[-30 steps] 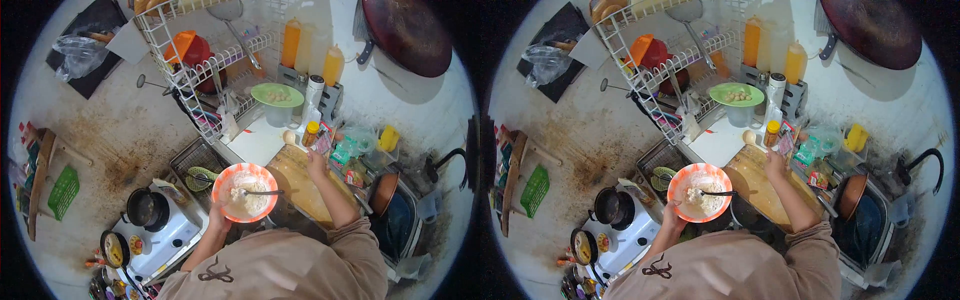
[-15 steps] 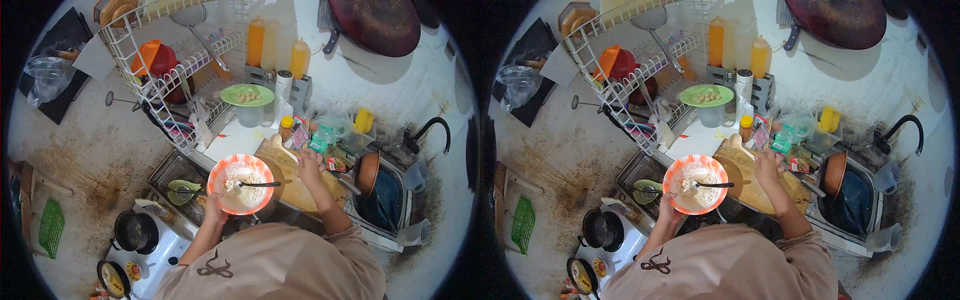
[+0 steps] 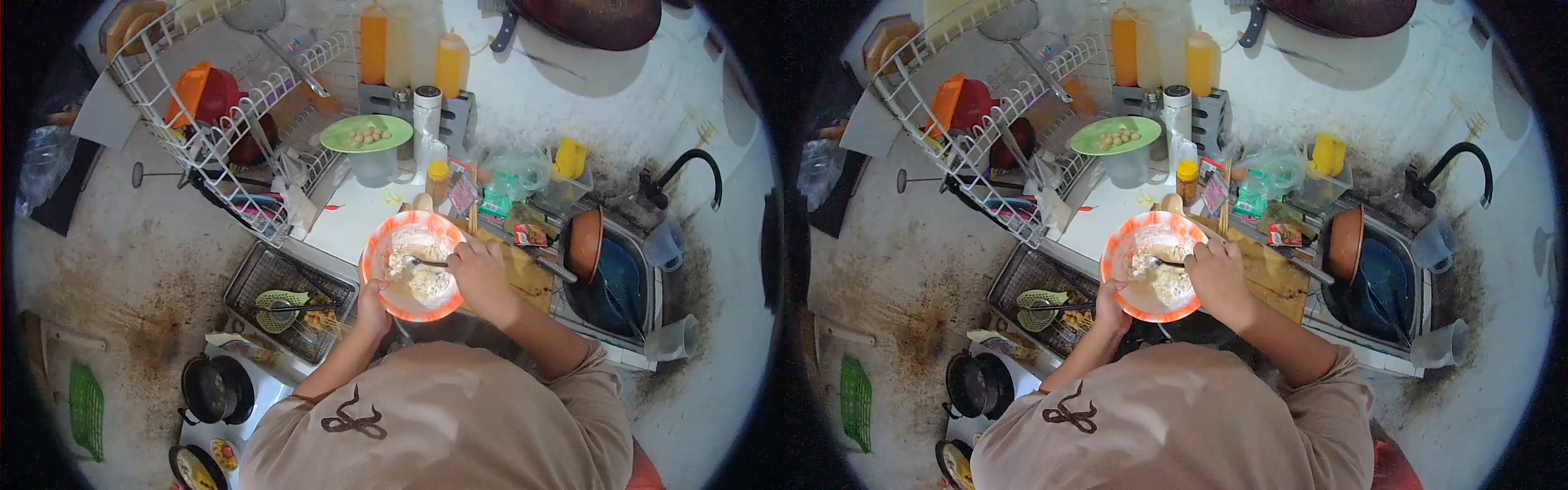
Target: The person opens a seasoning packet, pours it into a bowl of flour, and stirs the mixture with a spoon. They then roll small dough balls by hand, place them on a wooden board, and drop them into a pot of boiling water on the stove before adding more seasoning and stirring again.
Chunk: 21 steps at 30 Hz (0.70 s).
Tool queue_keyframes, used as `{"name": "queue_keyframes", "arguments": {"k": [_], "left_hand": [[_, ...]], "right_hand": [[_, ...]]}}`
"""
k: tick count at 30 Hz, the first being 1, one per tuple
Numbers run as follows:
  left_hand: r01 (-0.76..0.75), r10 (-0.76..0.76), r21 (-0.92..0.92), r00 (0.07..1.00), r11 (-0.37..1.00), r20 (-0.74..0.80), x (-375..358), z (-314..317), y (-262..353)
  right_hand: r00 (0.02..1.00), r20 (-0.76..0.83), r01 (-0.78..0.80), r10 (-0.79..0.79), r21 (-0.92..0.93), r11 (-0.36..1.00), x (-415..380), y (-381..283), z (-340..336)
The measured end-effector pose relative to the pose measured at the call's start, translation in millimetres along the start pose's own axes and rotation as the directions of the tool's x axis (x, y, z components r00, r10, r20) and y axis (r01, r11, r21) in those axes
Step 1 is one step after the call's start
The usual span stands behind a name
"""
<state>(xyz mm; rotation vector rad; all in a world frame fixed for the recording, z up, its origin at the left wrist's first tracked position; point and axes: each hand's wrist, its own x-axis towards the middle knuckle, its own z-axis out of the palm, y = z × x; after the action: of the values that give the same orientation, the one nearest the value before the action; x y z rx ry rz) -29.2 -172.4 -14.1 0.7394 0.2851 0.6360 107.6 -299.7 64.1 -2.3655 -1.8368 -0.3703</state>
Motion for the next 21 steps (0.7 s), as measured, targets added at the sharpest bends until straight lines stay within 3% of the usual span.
{"name": "queue_keyframes", "arguments": {"k": [4, 7, 10, 13, 16, 19, 21], "left_hand": [[-0.002, 0.007, 0.063, 0.996, 0.998, -0.094, 4.3, -1.5, -11.2], [-0.076, 0.082, 0.073, 0.993, 0.994, -0.081, 0.6, 16.1, -3.9], [-0.095, 0.098, 0.071, 0.995, 0.993, -0.038, 6.8, -0.8, -19.9], [-0.126, 0.132, 0.066, 0.987, 0.99, -0.095, 4.6, 9.0, -14.6], [-0.011, 0.013, 0.012, 0.99, 1.0, -0.138, 9.0, -9.1, -24.2], [0.076, -0.065, 0.084, 0.99, 0.994, -0.126, 7.5, -7.9, -18.4], [0.067, -0.056, 0.111, 0.994, 0.992, -0.097, 10.2, -21.7, -28.8]], "right_hand": [[0.999, -0.037, 0.009, -0.013, -0.113, 0.994, -11.4, 4.9, -18.9], [0.999, 0.035, 0.011, -0.005, -0.172, 0.985, -17.1, 11.6, -23.8], [0.941, 0.336, -0.007, 0.049, -0.125, 0.992, -19.9, 8.6, -13.2], [0.951, 0.307, 0.013, -0.049, 0.117, 0.993, -28.0, 2.4, -23.6], [0.848, 0.525, -0.177, 0.079, 0.14, 0.974, -27.2, -16.8, -24.7], [0.923, 0.386, -0.075, -0.016, 0.222, 0.972, -25.3, -24.2, -0.5], [0.945, 0.323, -0.112, 0.049, 0.178, 0.978, -14.4, -23.1, 1.9]]}}
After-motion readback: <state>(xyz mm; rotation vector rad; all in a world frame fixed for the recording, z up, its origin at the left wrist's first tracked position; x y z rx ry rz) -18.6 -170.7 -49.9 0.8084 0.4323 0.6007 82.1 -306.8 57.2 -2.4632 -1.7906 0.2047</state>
